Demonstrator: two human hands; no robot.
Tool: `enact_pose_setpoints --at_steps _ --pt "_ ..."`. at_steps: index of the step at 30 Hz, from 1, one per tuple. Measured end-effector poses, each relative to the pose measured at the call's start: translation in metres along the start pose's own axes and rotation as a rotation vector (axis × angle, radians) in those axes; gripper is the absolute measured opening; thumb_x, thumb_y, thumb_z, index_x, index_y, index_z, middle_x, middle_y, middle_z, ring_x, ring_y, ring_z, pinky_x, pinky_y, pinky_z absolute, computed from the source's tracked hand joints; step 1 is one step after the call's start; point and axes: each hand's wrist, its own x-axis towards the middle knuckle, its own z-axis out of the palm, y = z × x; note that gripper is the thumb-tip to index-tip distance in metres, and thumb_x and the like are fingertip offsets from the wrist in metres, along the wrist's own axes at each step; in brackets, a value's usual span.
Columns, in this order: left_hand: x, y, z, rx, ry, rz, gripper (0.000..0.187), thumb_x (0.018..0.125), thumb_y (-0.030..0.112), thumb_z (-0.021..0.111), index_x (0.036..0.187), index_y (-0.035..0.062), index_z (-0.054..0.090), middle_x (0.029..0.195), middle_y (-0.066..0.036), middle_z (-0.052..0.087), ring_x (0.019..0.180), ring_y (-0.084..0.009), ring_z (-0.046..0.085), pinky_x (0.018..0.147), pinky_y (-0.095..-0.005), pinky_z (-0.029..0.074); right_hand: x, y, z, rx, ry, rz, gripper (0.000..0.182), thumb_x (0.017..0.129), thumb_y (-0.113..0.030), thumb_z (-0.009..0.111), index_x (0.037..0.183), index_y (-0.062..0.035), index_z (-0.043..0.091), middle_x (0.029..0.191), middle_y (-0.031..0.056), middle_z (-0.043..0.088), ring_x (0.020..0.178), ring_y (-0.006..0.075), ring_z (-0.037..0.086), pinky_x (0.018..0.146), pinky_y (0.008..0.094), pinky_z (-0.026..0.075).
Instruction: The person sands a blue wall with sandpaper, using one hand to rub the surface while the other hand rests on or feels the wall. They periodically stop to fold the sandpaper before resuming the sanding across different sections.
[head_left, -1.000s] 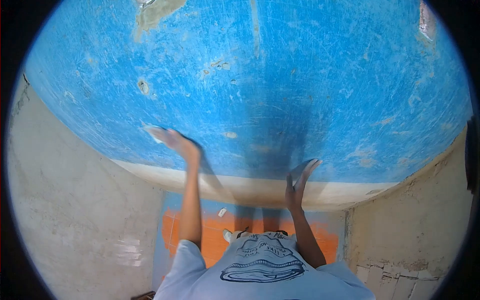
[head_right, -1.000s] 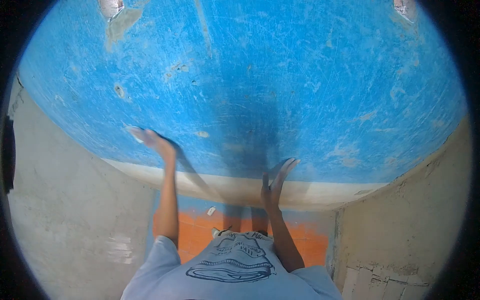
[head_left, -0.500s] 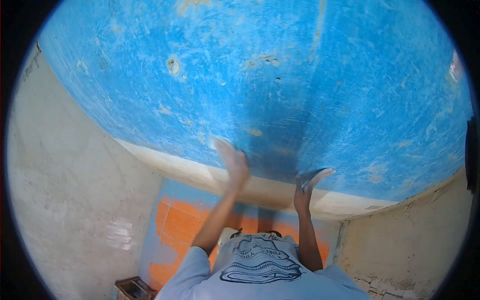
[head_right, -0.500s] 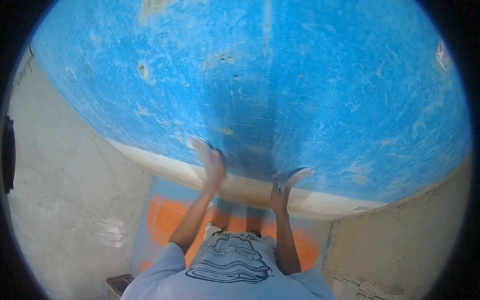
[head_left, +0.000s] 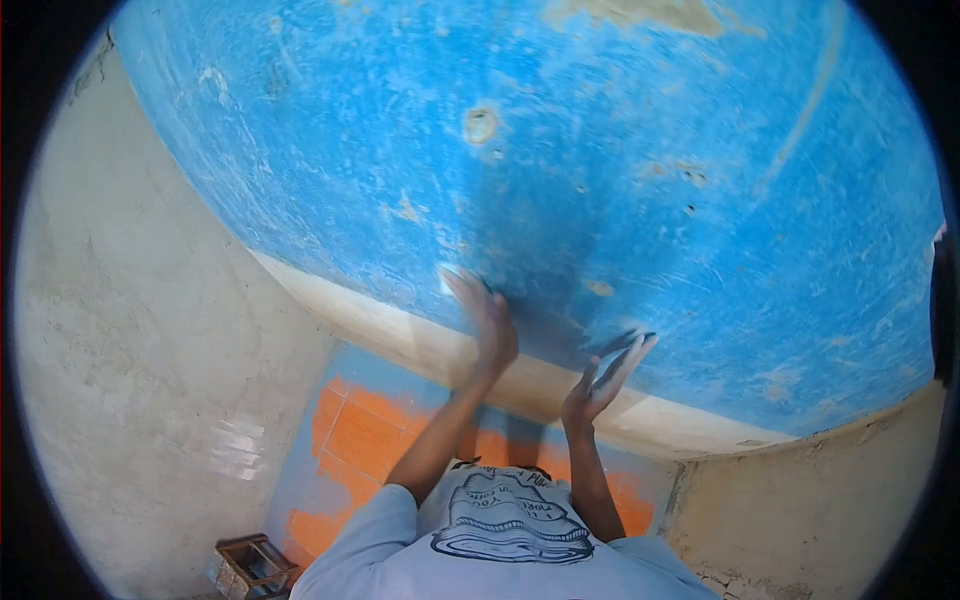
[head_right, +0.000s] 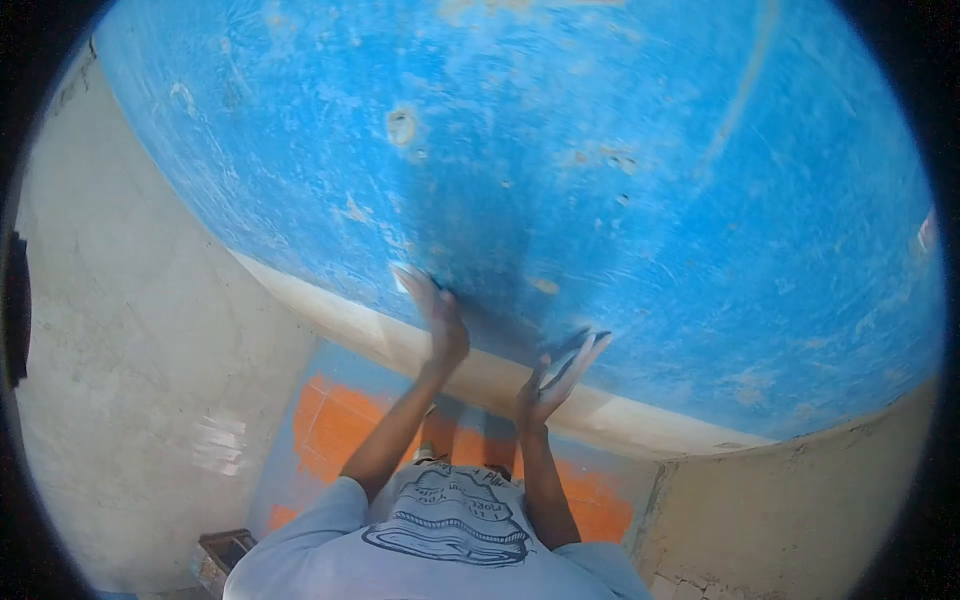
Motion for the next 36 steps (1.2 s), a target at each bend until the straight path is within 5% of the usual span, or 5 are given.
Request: enact_pose_setpoints --at_steps 12,19,27,29,36 --pt "0.195 -0.15 -0.124 -0.467 0.381 -0.317 0.075 0.113 0.045 0.03 0.164 -0.0009 -0.001 0.172 -0.021 -0.01 0.159 -0.0388 0.0 0.128 -0.0521 0.005 -0.036 -0.031 0.059 -0.071 -0.114 0.106 0.075 0.106 -0.019 0.052 0.165 -0.0017 0.009 0.173 0.0175 -0.002 0.16 0.0374 0.002 0.127 0.0516 0.008" --pt "0.008 -0.056 -0.037 -0.24 -0.031 -0.178 0.07 0.112 0.034 0.026 0.163 -0.0031 -0.003 0.169 -0.03 -0.01 0.157 -0.0462 -0.009 0.126 -0.0558 0.0 -0.041 -0.043 0.112 -0.23 -0.126 0.096 0.082 0.107 -0.026 0.054 0.166 -0.0048 0.001 0.172 0.0178 -0.015 0.159 0.0393 -0.007 0.127 0.0539 0.004" --pt "0.168 -0.313 -0.102 -0.138 0.416 -0.097 0.07 0.114 0.039 0.024 0.163 -0.0002 -0.006 0.172 -0.022 -0.005 0.159 -0.0327 0.0 0.128 -0.045 0.004 -0.05 -0.037 0.135 -0.27 -0.058 0.138 0.083 0.107 -0.031 0.054 0.166 -0.0068 0.001 0.171 0.0189 -0.016 0.158 0.0405 -0.007 0.126 0.0568 0.005" --pt "0.224 -0.254 -0.177 -0.716 0.401 -0.39 0.071 0.114 0.039 0.024 0.163 -0.0006 -0.008 0.172 -0.022 -0.006 0.159 -0.0334 0.001 0.128 -0.0458 0.002 -0.057 -0.036 0.137 -0.247 -0.077 0.166 0.082 0.107 -0.032 0.053 0.166 -0.0064 0.002 0.172 0.0191 -0.014 0.159 0.0409 -0.005 0.126 0.057 0.007" --pt "0.108 -0.176 -0.102 -0.354 0.154 -0.449 0.073 0.113 0.036 0.03 0.162 -0.0058 -0.005 0.171 -0.024 -0.008 0.159 -0.0355 -0.002 0.129 -0.0469 0.002 -0.066 -0.039 0.158 -0.188 -0.032 0.257 0.083 0.105 -0.006 0.051 0.167 -0.0164 -0.003 0.173 0.0083 -0.015 0.159 0.0363 -0.004 0.125 0.0599 0.015"
